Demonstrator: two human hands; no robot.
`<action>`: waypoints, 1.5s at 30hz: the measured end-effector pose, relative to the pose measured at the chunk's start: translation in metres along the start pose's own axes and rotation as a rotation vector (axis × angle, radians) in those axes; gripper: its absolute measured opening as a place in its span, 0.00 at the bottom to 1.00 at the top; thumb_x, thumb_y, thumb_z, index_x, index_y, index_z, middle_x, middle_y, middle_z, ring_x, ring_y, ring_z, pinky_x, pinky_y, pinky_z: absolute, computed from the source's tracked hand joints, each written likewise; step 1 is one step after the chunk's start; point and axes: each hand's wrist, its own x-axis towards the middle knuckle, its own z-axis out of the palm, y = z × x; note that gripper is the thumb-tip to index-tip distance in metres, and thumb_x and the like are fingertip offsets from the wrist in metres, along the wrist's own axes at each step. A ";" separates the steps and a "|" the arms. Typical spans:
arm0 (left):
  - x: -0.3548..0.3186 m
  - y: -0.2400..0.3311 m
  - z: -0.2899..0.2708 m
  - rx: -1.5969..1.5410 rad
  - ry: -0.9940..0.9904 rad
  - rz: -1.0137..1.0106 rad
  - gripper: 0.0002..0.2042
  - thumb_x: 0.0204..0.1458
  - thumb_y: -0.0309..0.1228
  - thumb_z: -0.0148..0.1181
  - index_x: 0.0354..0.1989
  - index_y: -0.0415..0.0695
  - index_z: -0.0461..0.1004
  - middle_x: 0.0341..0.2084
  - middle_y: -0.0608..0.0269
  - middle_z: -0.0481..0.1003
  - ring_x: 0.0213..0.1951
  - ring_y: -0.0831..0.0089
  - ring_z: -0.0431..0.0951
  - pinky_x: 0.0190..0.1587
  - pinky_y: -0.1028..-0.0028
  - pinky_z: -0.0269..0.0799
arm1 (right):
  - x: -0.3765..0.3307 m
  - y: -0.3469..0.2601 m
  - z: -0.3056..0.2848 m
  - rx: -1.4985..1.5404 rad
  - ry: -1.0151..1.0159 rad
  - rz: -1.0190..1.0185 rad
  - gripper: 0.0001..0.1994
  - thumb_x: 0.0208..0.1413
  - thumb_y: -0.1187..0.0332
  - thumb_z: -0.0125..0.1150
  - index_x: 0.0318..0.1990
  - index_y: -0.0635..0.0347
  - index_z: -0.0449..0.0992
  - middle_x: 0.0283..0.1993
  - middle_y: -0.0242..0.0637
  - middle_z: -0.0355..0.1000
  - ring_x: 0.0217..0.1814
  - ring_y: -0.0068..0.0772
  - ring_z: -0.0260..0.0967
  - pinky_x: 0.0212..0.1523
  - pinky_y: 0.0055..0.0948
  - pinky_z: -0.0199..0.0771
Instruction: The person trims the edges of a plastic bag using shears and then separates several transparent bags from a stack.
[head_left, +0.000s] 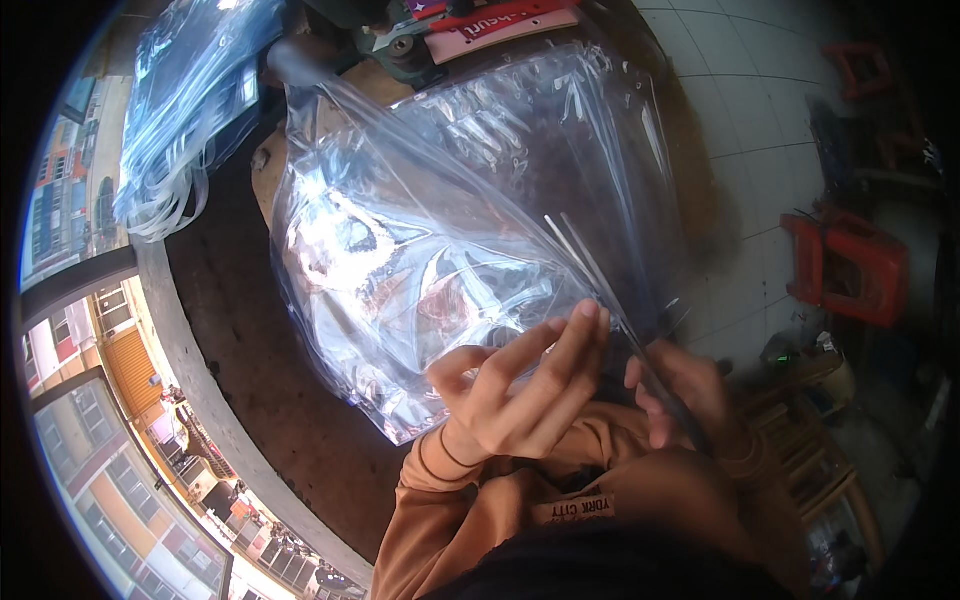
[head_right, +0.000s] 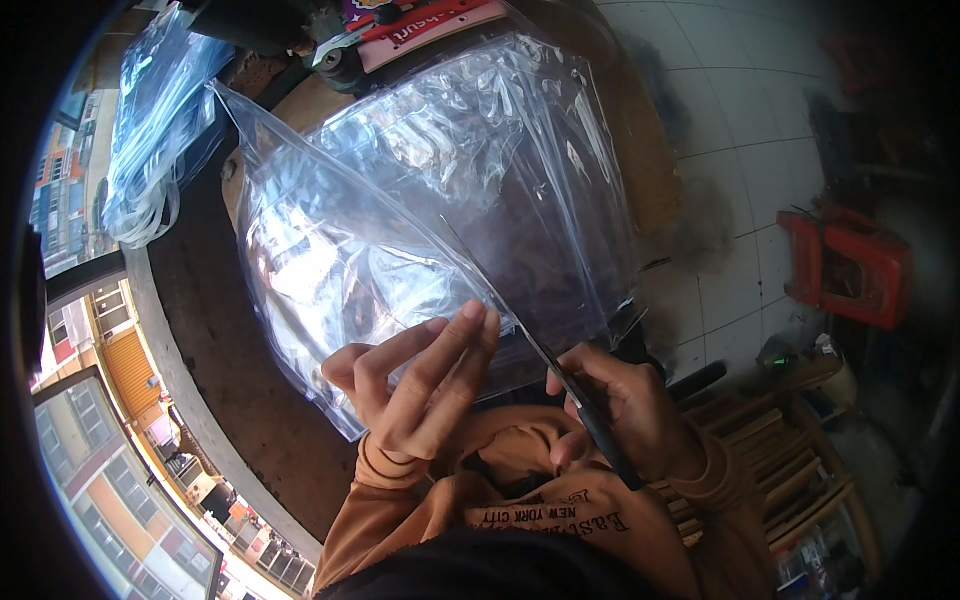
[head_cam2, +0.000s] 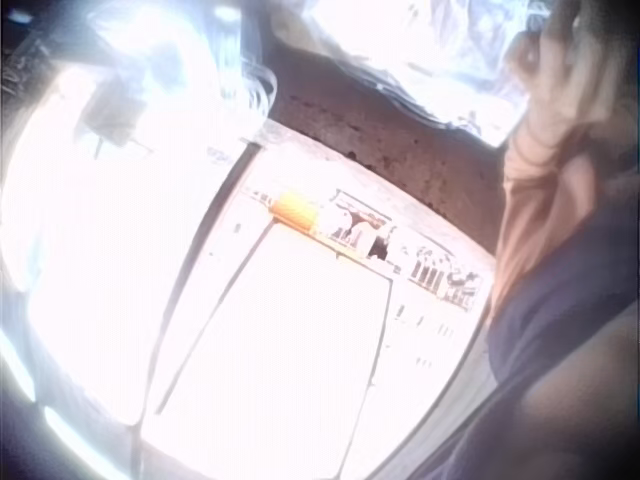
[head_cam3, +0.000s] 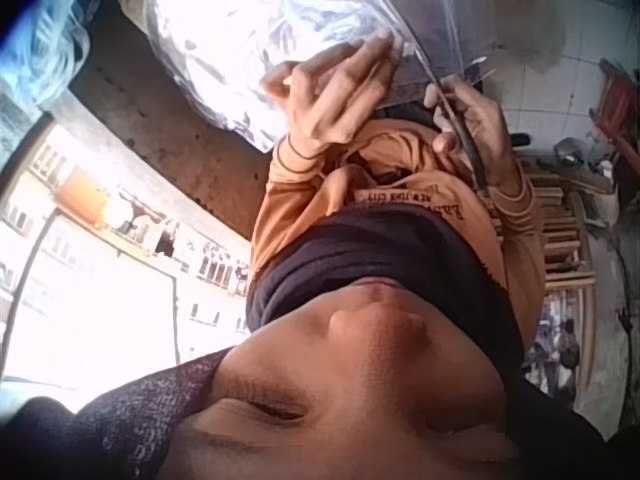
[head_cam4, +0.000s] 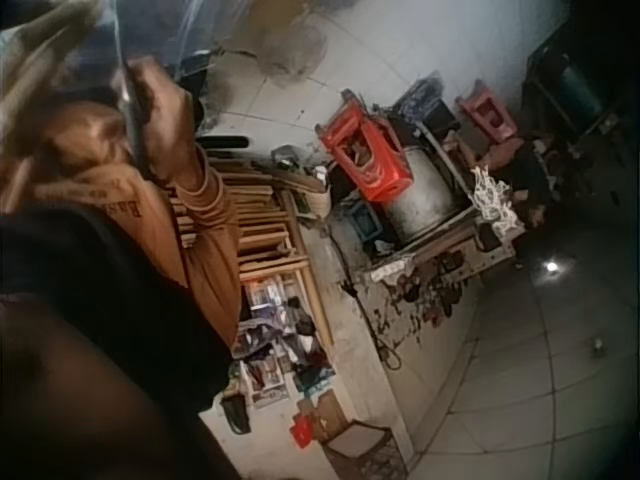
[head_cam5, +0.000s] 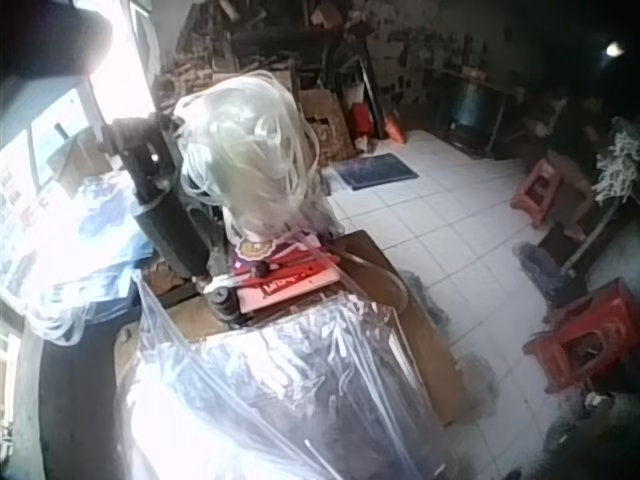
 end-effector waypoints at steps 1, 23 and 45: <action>0.001 -0.001 0.000 0.003 -0.003 0.004 0.06 0.40 0.28 0.63 0.26 0.57 0.79 0.36 0.83 0.77 0.31 0.90 0.70 0.32 0.81 0.47 | 0.000 -0.001 0.001 0.023 0.010 0.023 0.27 0.37 0.59 0.75 0.40 0.61 0.66 0.20 0.20 0.56 0.22 0.09 0.51 0.22 0.15 0.51; 0.005 -0.002 -0.007 0.002 -0.061 -0.037 0.05 0.40 0.29 0.64 0.26 0.57 0.79 0.35 0.85 0.77 0.31 0.89 0.71 0.36 0.78 0.48 | 0.008 0.007 -0.004 -0.090 0.036 -0.084 0.26 0.39 0.62 0.75 0.42 0.65 0.67 0.24 0.24 0.62 0.26 0.10 0.56 0.23 0.17 0.54; -0.023 0.003 -0.020 -0.012 -0.001 0.018 0.06 0.41 0.33 0.64 0.29 0.61 0.79 0.36 0.88 0.75 0.34 0.86 0.69 0.50 0.67 0.50 | 0.045 -0.046 0.008 -0.650 0.054 -0.568 0.07 0.47 0.73 0.63 0.34 0.63 0.74 0.34 0.38 0.70 0.33 0.36 0.70 0.33 0.27 0.71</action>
